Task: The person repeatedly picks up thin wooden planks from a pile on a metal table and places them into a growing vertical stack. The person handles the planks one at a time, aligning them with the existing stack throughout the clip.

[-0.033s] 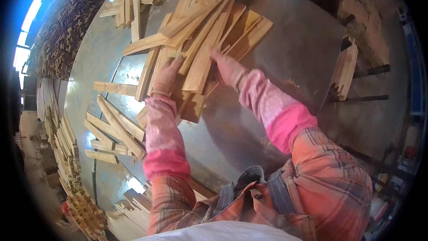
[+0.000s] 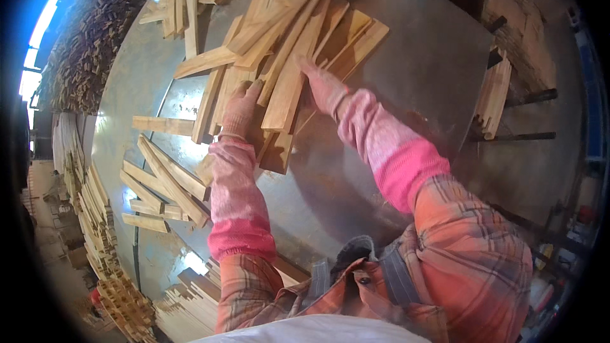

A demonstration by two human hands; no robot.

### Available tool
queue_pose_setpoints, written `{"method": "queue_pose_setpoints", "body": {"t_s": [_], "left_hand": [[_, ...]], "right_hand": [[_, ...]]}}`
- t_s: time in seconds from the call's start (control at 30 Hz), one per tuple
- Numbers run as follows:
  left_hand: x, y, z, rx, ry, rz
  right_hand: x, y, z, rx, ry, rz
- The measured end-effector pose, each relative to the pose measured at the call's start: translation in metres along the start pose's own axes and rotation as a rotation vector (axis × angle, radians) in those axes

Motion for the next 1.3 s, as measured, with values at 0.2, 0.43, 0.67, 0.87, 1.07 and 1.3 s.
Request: {"method": "queue_pose_setpoints", "body": {"t_s": [0.2,0.43,0.67,0.87,1.07,1.3], "left_hand": [[0.011,-0.048,0.063,0.057,0.064,0.107],[0.030,-0.106,0.183,0.166,0.288,0.832],[-0.024,-0.136,0.236,0.406,0.314,0.928],[-0.046,-0.116,0.228,0.488,0.379,0.877],[-0.098,-0.116,0.276,0.253,0.267,0.035],[-0.088,-0.188,0.338,0.017,0.432,-0.096]], "right_hand": [[-0.056,-0.020,0.026,0.065,-0.065,1.107],[-0.067,-0.020,0.077,-0.091,-0.241,1.403],[-0.035,-0.049,0.108,-0.188,-0.363,1.539],[-0.003,-0.080,0.088,-0.373,-0.236,1.693],[-0.032,-0.039,0.059,-0.927,0.322,2.296],[-0.018,0.025,0.129,0.019,-0.247,2.022]]}}
Point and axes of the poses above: each hand's wrist, its own z-axis away from the middle knuckle, its own y-axis out of the back of the hand, x = y × z, the point moved 5 cm from there along -z, towards the middle knuckle, and after that the axes turned 4 degrees about y, right-handed, at the moved point
